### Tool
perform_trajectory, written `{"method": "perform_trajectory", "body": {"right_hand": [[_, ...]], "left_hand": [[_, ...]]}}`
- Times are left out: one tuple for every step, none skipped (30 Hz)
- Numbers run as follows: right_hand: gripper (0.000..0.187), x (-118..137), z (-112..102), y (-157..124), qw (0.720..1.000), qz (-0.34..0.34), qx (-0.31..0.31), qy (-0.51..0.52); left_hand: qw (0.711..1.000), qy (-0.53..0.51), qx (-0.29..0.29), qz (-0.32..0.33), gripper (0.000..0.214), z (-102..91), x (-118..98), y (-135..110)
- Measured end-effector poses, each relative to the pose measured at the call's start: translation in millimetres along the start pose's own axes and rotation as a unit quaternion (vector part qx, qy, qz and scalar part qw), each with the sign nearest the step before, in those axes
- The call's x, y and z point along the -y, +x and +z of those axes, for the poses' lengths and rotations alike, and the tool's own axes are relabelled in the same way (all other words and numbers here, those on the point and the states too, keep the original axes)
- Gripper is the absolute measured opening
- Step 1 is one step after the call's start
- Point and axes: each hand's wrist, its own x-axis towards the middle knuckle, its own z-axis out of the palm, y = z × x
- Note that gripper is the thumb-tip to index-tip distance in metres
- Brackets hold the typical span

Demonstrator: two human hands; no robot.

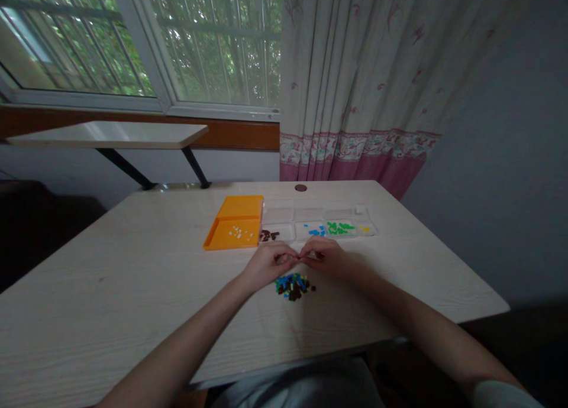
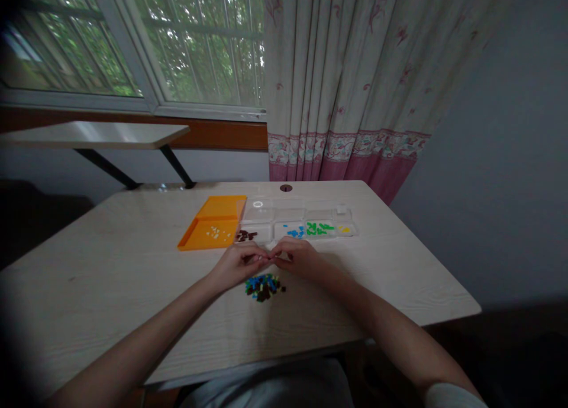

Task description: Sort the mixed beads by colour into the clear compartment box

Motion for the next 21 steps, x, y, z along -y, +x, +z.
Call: {"method": "perform_trajectory", "body": {"right_hand": [[0.013,0.1,0.0,0.0,1.0,0.002,0.002,-0.004],[0.013,0.2,0.1,0.1,1.0,0.003,0.005,-0.006],[0.013,0.3,0.2,0.1,1.0,0.004,0.006,-0.008],[0.013,0.2,0.5,0.1,1.0,0.002,0.007,-0.006],[0.013,0.1,0.8,0.1,1.0,0.001,0.007,-0.004],[0.013,0.0,0.9,0.0,1.0,0.001,0.006,-0.001],[0.013,-0.2,0.8,-0.1,1.0,0.003,0.003,0.0],[0.013,-0.4,0.1,-0.1,1.0,0.008,0.001,0.001],[0.012,-0.5,-1.1,-0.2,1.0,0.015,0.002,0.0],[0.011,-0.5,-3.0,-0.2,1.0,0.021,0.008,0.0],[0.011,-0.5,-5.6,-0.3,0.999,0.023,0.022,0.001],[0.01,-0.4,-8.4,-0.3,0.999,0.02,0.049,0.003],[0.01,-0.4,-11.4,-0.4,0.996,0.015,0.085,0.007],[0.01,-0.6,-14.2,-0.7,0.992,0.01,0.123,0.011],[0.01,-0.9,-16.5,-1.0,0.987,0.007,0.159,0.014],[0.012,-1.4,-18.1,-1.4,0.981,0.007,0.191,0.016],[0.015,-2.1,-19.0,-1.9,0.976,0.008,0.217,0.016],[0.017,-2.8,-19.2,-2.2,0.972,0.01,0.235,0.014],[0.019,-3.7,-18.8,-2.5,0.969,0.012,0.247,0.011],[0.02,-4.4,-18.2,-2.6,0.966,0.013,0.258,0.008],[0.02,-5.0,-17.5,-2.5,0.964,0.012,0.266,0.005]], "left_hand": [[1.0,0.001,0.001,-0.001,0.014,0.2,0.2,-0.2],[1.0,0.003,0.002,-0.002,0.015,0.6,0.5,-0.3],[1.0,0.004,0.003,-0.003,0.015,1.1,0.9,-0.5],[1.0,0.004,0.004,-0.002,0.015,1.7,1.5,-0.6],[1.0,0.003,0.005,0.001,0.015,2.3,2.3,-0.7],[1.0,0.003,0.005,0.004,0.015,2.6,3.1,-0.8],[1.0,0.005,0.002,0.009,0.015,2.5,4.1,-1.0],[1.0,0.009,-0.006,0.016,0.014,2.0,5.1,-1.2],[0.999,0.017,-0.019,0.022,0.014,0.7,6.1,-1.5],[0.998,0.027,-0.04,0.03,0.013,-1.2,7.0,-2.0],[0.996,0.037,-0.066,0.037,0.013,-3.8,7.6,-2.6],[0.993,0.048,-0.095,0.045,0.013,-7.0,8.0,-3.3],[0.989,0.057,-0.124,0.052,0.014,-10.4,7.9,-4.1],[0.985,0.065,-0.148,0.058,0.014,-13.8,7.4,-4.9],[0.981,0.071,-0.169,0.061,0.014,-17.0,6.6,-5.6],[0.978,0.077,-0.185,0.063,0.015,-19.7,5.6,-6.1],[0.975,0.083,-0.197,0.064,0.015,-21.7,4.5,-6.5],[0.972,0.087,-0.206,0.065,0.015,-23.0,3.4,-6.7],[0.971,0.09,-0.212,0.066,0.015,-23.6,2.5,-6.8],[0.97,0.094,-0.215,0.068,0.015,-23.6,1.9,-6.7],[0.969,0.095,-0.217,0.071,0.014,-23.3,1.7,-6.6]]}}
